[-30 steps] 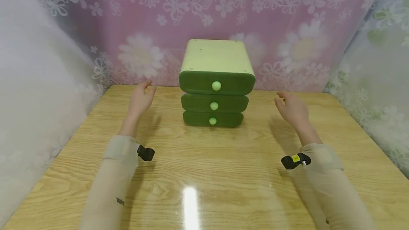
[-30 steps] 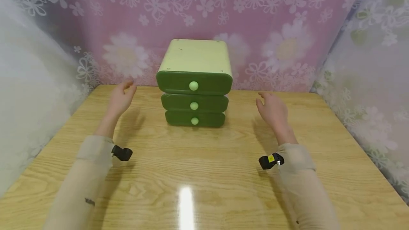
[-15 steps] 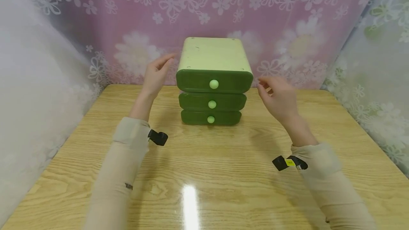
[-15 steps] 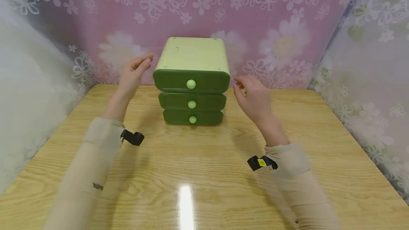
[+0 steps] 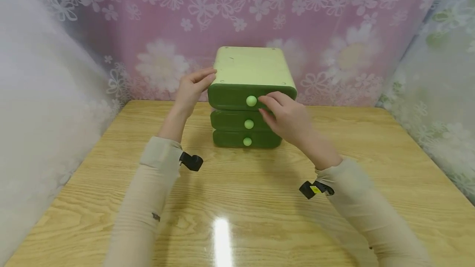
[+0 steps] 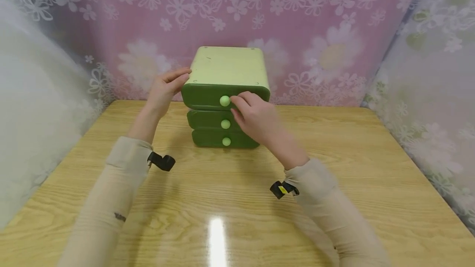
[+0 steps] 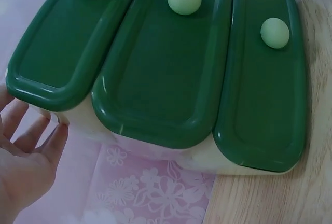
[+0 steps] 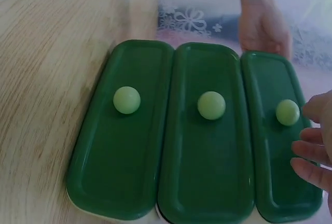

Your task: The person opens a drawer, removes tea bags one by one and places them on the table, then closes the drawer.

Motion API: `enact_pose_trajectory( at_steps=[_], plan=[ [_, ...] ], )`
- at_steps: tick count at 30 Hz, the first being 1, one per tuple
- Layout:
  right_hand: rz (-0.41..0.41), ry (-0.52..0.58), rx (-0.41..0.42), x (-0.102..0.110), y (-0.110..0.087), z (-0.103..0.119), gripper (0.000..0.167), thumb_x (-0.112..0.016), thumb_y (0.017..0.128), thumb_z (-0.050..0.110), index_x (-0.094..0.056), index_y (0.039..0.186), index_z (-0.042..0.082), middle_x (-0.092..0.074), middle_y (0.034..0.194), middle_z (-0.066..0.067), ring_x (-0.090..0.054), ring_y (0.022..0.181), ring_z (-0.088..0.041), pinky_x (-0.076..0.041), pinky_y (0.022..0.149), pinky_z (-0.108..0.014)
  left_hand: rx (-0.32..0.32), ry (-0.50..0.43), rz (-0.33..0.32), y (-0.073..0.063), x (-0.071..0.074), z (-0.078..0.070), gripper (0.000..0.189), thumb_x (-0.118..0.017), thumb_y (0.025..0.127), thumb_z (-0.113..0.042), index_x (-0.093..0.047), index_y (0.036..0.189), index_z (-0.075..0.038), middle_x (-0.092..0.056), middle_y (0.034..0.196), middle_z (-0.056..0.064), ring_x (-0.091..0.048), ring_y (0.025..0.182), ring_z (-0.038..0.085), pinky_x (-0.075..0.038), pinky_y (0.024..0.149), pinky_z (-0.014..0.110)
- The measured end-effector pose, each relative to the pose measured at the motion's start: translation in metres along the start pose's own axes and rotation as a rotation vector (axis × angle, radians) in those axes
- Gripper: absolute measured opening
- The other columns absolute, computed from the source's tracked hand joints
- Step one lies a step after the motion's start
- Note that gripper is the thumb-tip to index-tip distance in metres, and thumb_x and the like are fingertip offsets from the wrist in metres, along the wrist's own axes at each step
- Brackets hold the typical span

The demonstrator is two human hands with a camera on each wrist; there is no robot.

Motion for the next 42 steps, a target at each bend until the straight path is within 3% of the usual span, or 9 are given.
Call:
enact_pose_trajectory(
  at_steps=[6,10,14,18,23,35,42],
  plan=[
    [0.017,-0.090,0.022,-0.017,0.010,0.007,0.032,-0.072,0.081,0.009,-0.062,0.109,-0.004,-0.060,0.093,-0.017,-0.062,0.076,-0.028,-0.055,0.051,-0.035,0.018,-0.017,0.003,-0.001,-0.004,-0.003,0.037,-0.058,0.093,-0.014,-0.056,0.125,0.003,-0.044,0.140,0.007,-0.037,0.130,0.014,-0.038,0.105,0.031],
    [-0.014,-0.118,0.028,-0.026,0.011,0.009,0.025,-0.070,0.081,0.003,-0.062,0.103,-0.006,-0.056,0.089,-0.018,-0.059,0.071,-0.027,-0.053,0.047,-0.033,0.009,-0.001,0.016,-0.004,-0.004,-0.004,0.036,-0.057,0.094,-0.014,-0.057,0.125,0.004,-0.043,0.141,0.005,-0.035,0.131,0.013,-0.038,0.105,0.032],
    [-0.062,-0.147,0.095,-0.031,0.012,0.013,0.013,-0.060,0.085,-0.006,-0.061,0.098,-0.009,-0.054,0.089,-0.020,-0.056,0.068,-0.029,-0.052,0.045,-0.033,0.028,0.008,0.024,-0.005,-0.004,-0.006,0.037,-0.058,0.093,-0.015,-0.056,0.126,0.002,-0.043,0.141,0.004,-0.035,0.131,0.014,-0.039,0.104,0.032],
    [-0.088,-0.159,0.145,-0.033,0.014,0.016,0.012,-0.050,0.087,-0.011,-0.061,0.094,-0.011,-0.054,0.090,-0.020,-0.054,0.067,-0.030,-0.053,0.048,-0.033,0.056,0.006,0.027,-0.004,-0.003,-0.007,0.037,-0.059,0.092,-0.016,-0.057,0.125,0.001,-0.045,0.140,0.002,-0.037,0.130,0.014,-0.040,0.103,0.032],
    [-0.112,-0.126,0.162,-0.030,0.014,0.016,0.010,-0.054,0.084,-0.010,-0.061,0.092,-0.010,-0.055,0.087,-0.019,-0.055,0.067,-0.030,-0.054,0.052,-0.035,0.067,0.022,0.035,-0.003,-0.002,-0.007,0.037,-0.060,0.092,-0.018,-0.058,0.125,0.000,-0.045,0.140,0.000,-0.038,0.130,0.014,-0.041,0.103,0.034],
    [-0.111,-0.043,0.221,-0.022,0.004,0.026,0.012,-0.055,0.084,-0.010,-0.063,0.094,-0.011,-0.056,0.090,-0.021,-0.056,0.069,-0.031,-0.055,0.056,-0.034,-0.010,0.064,0.022,-0.006,-0.002,-0.004,0.037,-0.059,0.093,-0.019,-0.058,0.125,0.000,-0.046,0.139,0.002,-0.040,0.128,0.015,-0.040,0.103,0.038],
    [-0.110,-0.030,0.212,-0.016,0.000,0.033,0.012,-0.059,0.083,-0.009,-0.063,0.094,-0.010,-0.056,0.091,-0.021,-0.056,0.069,-0.031,-0.055,0.056,-0.034,-0.042,0.071,0.091,-0.008,-0.001,-0.001,0.041,-0.059,0.092,-0.017,-0.054,0.130,-0.002,-0.042,0.142,0.001,-0.034,0.132,0.015,-0.033,0.109,0.035]
  ],
)
Point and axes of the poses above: each hand's wrist, its own y-axis towards the middle knuckle, its own x-axis out of the back of the hand, z = x × y, the point moved 5 cm from there along y, towards the middle knuckle
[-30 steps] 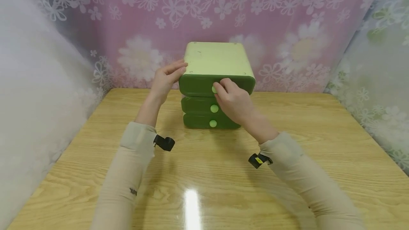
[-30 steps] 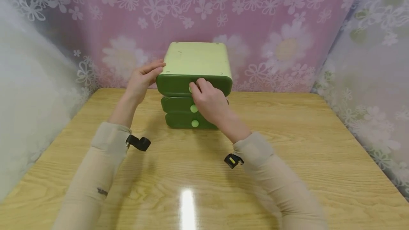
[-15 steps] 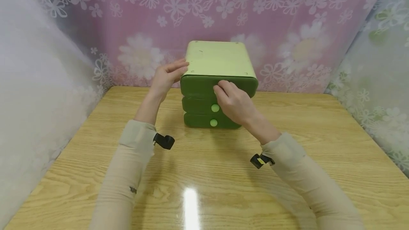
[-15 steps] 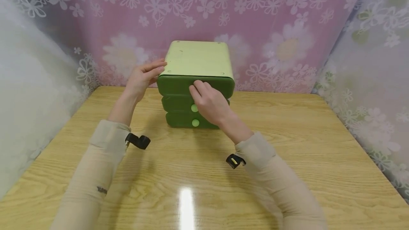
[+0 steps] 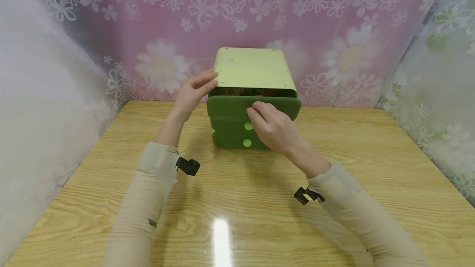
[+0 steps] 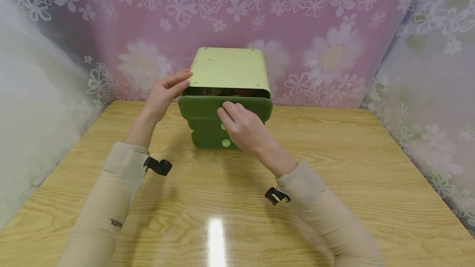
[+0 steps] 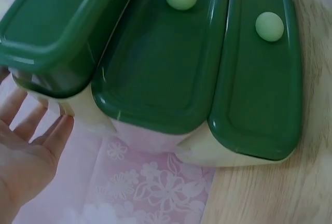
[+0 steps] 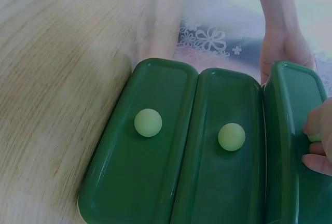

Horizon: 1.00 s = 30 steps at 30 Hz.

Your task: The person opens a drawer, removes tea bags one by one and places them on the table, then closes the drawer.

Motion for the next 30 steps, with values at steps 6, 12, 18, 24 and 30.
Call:
enact_pose_trajectory(
  at_steps=[6,12,18,24,30],
  plan=[
    [0.018,0.016,-0.003,0.005,-0.001,0.006,0.014,-0.055,0.083,-0.010,-0.062,0.095,-0.009,-0.056,0.092,-0.021,-0.055,0.069,-0.031,-0.054,0.054,-0.033,-0.012,-0.059,0.067,-0.004,0.006,0.007,0.043,-0.057,0.093,-0.013,-0.049,0.134,-0.002,-0.036,0.146,0.002,-0.028,0.135,0.015,-0.028,0.111,0.039],
    [-0.007,0.020,0.007,0.010,0.000,0.012,0.014,-0.052,0.085,-0.007,-0.063,0.094,-0.009,-0.056,0.091,-0.020,-0.055,0.068,-0.031,-0.054,0.054,-0.034,-0.014,-0.068,0.085,-0.007,0.009,0.008,0.046,-0.058,0.092,-0.011,-0.047,0.136,-0.002,-0.035,0.146,0.005,-0.029,0.135,0.016,-0.029,0.111,0.039],
    [-0.029,0.006,0.012,0.019,0.001,0.016,0.017,-0.048,0.090,-0.004,-0.064,0.093,-0.008,-0.056,0.089,-0.019,-0.055,0.066,-0.030,-0.054,0.054,-0.034,-0.013,-0.007,0.081,-0.004,0.006,0.003,0.046,-0.058,0.093,-0.013,-0.047,0.136,-0.004,-0.036,0.146,0.005,-0.030,0.134,0.015,-0.029,0.110,0.037],
    [-0.035,0.015,0.050,0.027,0.002,0.025,0.017,-0.046,0.090,-0.006,-0.063,0.093,-0.010,-0.057,0.088,-0.020,-0.055,0.066,-0.029,-0.054,0.053,-0.033,-0.027,-0.008,0.083,-0.004,0.006,0.001,0.045,-0.056,0.093,-0.010,-0.046,0.136,-0.002,-0.037,0.145,0.008,-0.032,0.133,0.017,-0.032,0.109,0.036],
    [-0.018,-0.003,0.080,0.035,0.002,0.037,0.019,-0.045,0.091,-0.007,-0.063,0.093,-0.010,-0.058,0.087,-0.020,-0.058,0.071,-0.029,-0.056,0.058,-0.034,-0.003,0.001,0.077,-0.006,0.007,0.005,0.046,-0.057,0.093,-0.012,-0.046,0.137,-0.002,-0.039,0.144,0.008,-0.034,0.132,0.019,-0.032,0.109,0.037]
  ],
)
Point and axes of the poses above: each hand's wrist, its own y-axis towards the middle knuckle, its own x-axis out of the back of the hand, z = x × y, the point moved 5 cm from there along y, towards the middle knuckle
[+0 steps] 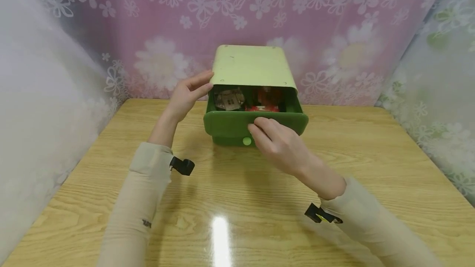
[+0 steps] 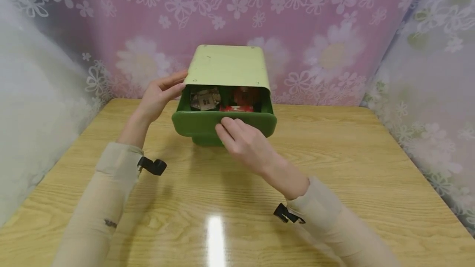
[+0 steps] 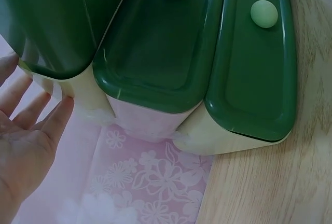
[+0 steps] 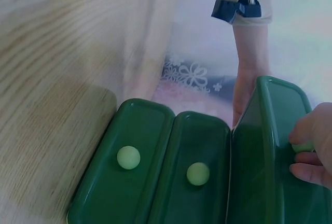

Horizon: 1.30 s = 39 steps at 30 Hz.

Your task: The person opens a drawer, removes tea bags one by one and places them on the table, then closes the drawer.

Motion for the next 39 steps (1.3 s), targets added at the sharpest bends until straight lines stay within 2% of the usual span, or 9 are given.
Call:
enact_pose_trajectory(
  at_steps=[8,14,30,36,39],
  plan=[
    [0.042,0.012,0.008,0.010,0.000,0.015,0.023,-0.042,0.095,-0.003,-0.064,0.093,-0.010,-0.059,0.088,-0.019,-0.059,0.074,-0.028,-0.057,0.060,-0.032,0.036,0.057,-0.021,-0.003,0.000,-0.002,0.046,-0.057,0.093,-0.016,-0.047,0.137,-0.005,-0.040,0.143,0.008,-0.039,0.129,0.022,-0.037,0.106,0.038],
    [0.102,0.008,0.013,0.015,-0.003,0.025,0.026,-0.040,0.096,-0.003,-0.065,0.094,-0.010,-0.059,0.090,-0.018,-0.060,0.076,-0.027,-0.057,0.062,-0.030,0.042,0.057,-0.023,-0.004,-0.001,-0.003,0.045,-0.057,0.094,-0.016,-0.047,0.136,-0.005,-0.042,0.141,0.010,-0.043,0.125,0.024,-0.040,0.103,0.037],
    [0.113,-0.035,0.087,0.012,-0.014,0.039,0.025,-0.040,0.094,-0.007,-0.065,0.096,-0.010,-0.059,0.089,-0.018,-0.060,0.071,-0.024,-0.057,0.062,-0.026,0.038,0.053,-0.032,-0.005,-0.002,-0.004,0.044,-0.056,0.094,-0.014,-0.047,0.136,-0.004,-0.041,0.142,0.009,-0.043,0.126,0.025,-0.040,0.103,0.035],
    [0.107,-0.050,0.083,0.012,-0.015,0.040,0.023,-0.041,0.093,-0.008,-0.064,0.094,-0.008,-0.058,0.088,-0.016,-0.058,0.068,-0.023,-0.056,0.057,-0.024,0.043,0.070,-0.037,-0.005,-0.001,-0.003,0.044,-0.057,0.094,-0.016,-0.048,0.136,-0.005,-0.042,0.142,0.008,-0.044,0.125,0.024,-0.041,0.103,0.035],
    [0.081,0.019,0.036,0.015,-0.012,0.038,0.023,-0.041,0.094,-0.005,-0.065,0.093,-0.007,-0.058,0.087,-0.016,-0.058,0.067,-0.023,-0.055,0.055,-0.025,0.043,0.074,-0.040,-0.005,-0.001,-0.002,0.045,-0.057,0.094,-0.017,-0.048,0.136,-0.005,-0.041,0.142,0.008,-0.044,0.125,0.024,-0.040,0.103,0.035]
  ],
)
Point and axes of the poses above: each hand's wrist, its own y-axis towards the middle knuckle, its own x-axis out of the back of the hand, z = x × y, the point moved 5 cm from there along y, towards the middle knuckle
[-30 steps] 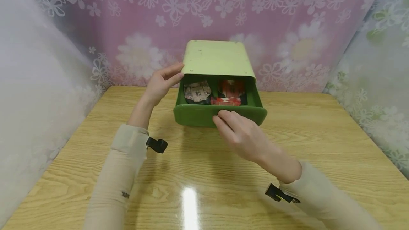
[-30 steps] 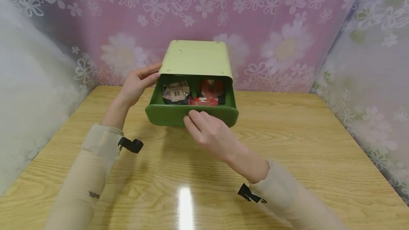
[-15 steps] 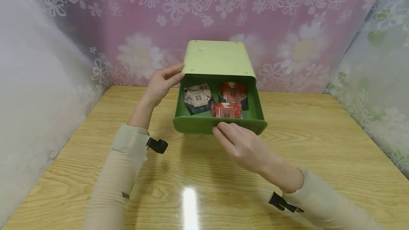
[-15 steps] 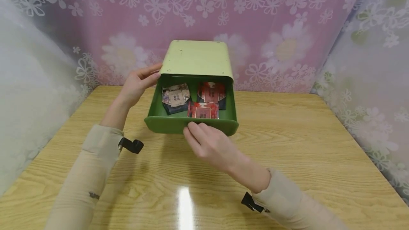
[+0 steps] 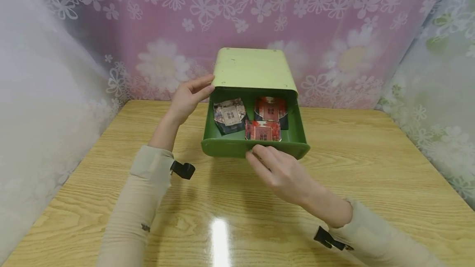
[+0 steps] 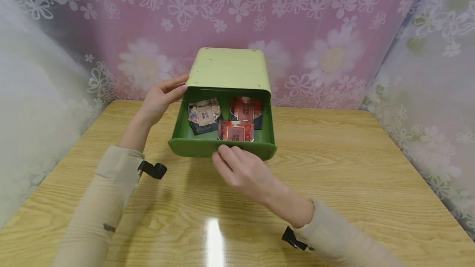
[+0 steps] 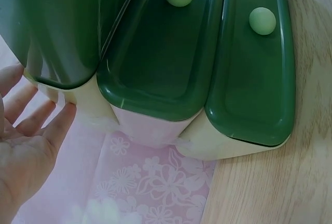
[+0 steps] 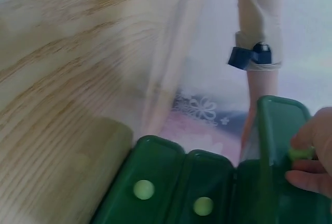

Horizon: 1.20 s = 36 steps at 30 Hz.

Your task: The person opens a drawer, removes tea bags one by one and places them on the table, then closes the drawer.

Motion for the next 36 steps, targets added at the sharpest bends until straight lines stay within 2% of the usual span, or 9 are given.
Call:
enact_pose_trajectory(
  at_steps=[5,8,11,15,18,22,26,31,36],
  plan=[
    [-0.106,0.207,-0.105,0.024,0.008,-0.014,0.024,-0.047,0.095,0.008,-0.067,0.086,-0.002,-0.061,0.085,-0.012,-0.060,0.070,-0.022,-0.056,0.056,-0.029,0.002,0.004,-0.003,0.001,-0.001,0.000,0.045,-0.057,0.094,-0.017,-0.048,0.136,-0.006,-0.041,0.142,0.008,-0.044,0.125,0.023,-0.041,0.103,0.034],
    [-0.076,0.304,-0.155,0.039,0.013,-0.030,0.029,-0.047,0.097,0.016,-0.068,0.084,0.000,-0.062,0.084,-0.008,-0.060,0.072,-0.020,-0.055,0.058,-0.027,0.003,0.007,-0.002,0.001,-0.001,0.000,0.045,-0.057,0.094,-0.018,-0.048,0.136,-0.006,-0.041,0.142,0.007,-0.044,0.125,0.023,-0.041,0.103,0.034],
    [0.034,0.398,-0.184,0.050,0.017,-0.052,0.033,-0.047,0.098,0.024,-0.068,0.087,0.002,-0.063,0.085,-0.005,-0.059,0.071,-0.015,-0.050,0.057,-0.020,0.000,0.009,-0.004,0.001,0.000,-0.001,0.045,-0.057,0.094,-0.018,-0.048,0.136,-0.006,-0.041,0.142,0.008,-0.044,0.125,0.024,-0.041,0.103,0.035],
    [0.248,0.480,-0.248,0.053,0.020,-0.086,0.008,-0.068,0.086,0.010,-0.069,0.093,0.007,-0.064,0.089,0.001,-0.057,0.069,-0.008,-0.049,0.054,-0.016,-0.007,0.016,-0.009,0.001,0.000,-0.003,0.045,-0.058,0.094,-0.018,-0.048,0.136,-0.006,-0.042,0.142,0.008,-0.044,0.125,0.024,-0.042,0.102,0.035],
    [0.458,0.515,-0.341,0.046,0.021,-0.109,0.027,-0.072,0.076,-0.004,-0.069,0.099,0.008,-0.065,0.094,0.002,-0.060,0.076,-0.009,-0.054,0.061,-0.022,-0.010,0.015,-0.011,0.001,0.001,-0.003,0.045,-0.058,0.094,-0.018,-0.049,0.136,-0.006,-0.042,0.141,0.008,-0.044,0.124,0.023,-0.043,0.101,0.035],
    [0.742,0.572,-0.446,0.025,0.022,-0.130,0.023,-0.068,0.085,0.009,-0.066,0.108,0.006,-0.065,0.102,-0.004,-0.062,0.088,-0.017,-0.055,0.072,-0.032,-0.012,0.000,-0.008,0.001,0.001,-0.002,0.045,-0.058,0.094,-0.017,-0.048,0.136,-0.005,-0.041,0.142,0.008,-0.044,0.125,0.024,-0.042,0.102,0.035],
    [0.953,0.605,-0.496,0.000,0.022,-0.142,0.027,-0.067,0.087,0.017,-0.064,0.112,0.006,-0.064,0.103,-0.004,-0.061,0.091,-0.017,-0.053,0.078,-0.035,-0.008,0.001,-0.003,0.001,0.001,0.000,0.045,-0.058,0.094,-0.018,-0.048,0.136,-0.006,-0.041,0.142,0.008,-0.043,0.125,0.023,-0.042,0.102,0.035],
    [1.081,0.626,-0.498,-0.029,0.023,-0.144,0.025,-0.068,0.086,0.016,-0.065,0.108,0.004,-0.065,0.098,-0.004,-0.062,0.089,-0.017,-0.053,0.078,-0.033,-0.001,0.006,0.001,-0.001,0.000,0.001,0.046,-0.057,0.094,-0.018,-0.047,0.137,-0.006,-0.040,0.143,0.008,-0.043,0.126,0.024,-0.041,0.103,0.036],
    [1.153,0.536,-0.464,-0.044,0.022,-0.138,0.031,-0.071,0.084,0.023,-0.062,0.106,0.003,-0.062,0.088,-0.003,-0.059,0.082,-0.018,-0.052,0.073,-0.034,0.004,0.002,0.000,-0.002,-0.001,0.000,0.046,-0.057,0.094,-0.018,-0.047,0.137,-0.007,-0.040,0.143,0.008,-0.042,0.126,0.024,-0.040,0.103,0.036]
  ],
)
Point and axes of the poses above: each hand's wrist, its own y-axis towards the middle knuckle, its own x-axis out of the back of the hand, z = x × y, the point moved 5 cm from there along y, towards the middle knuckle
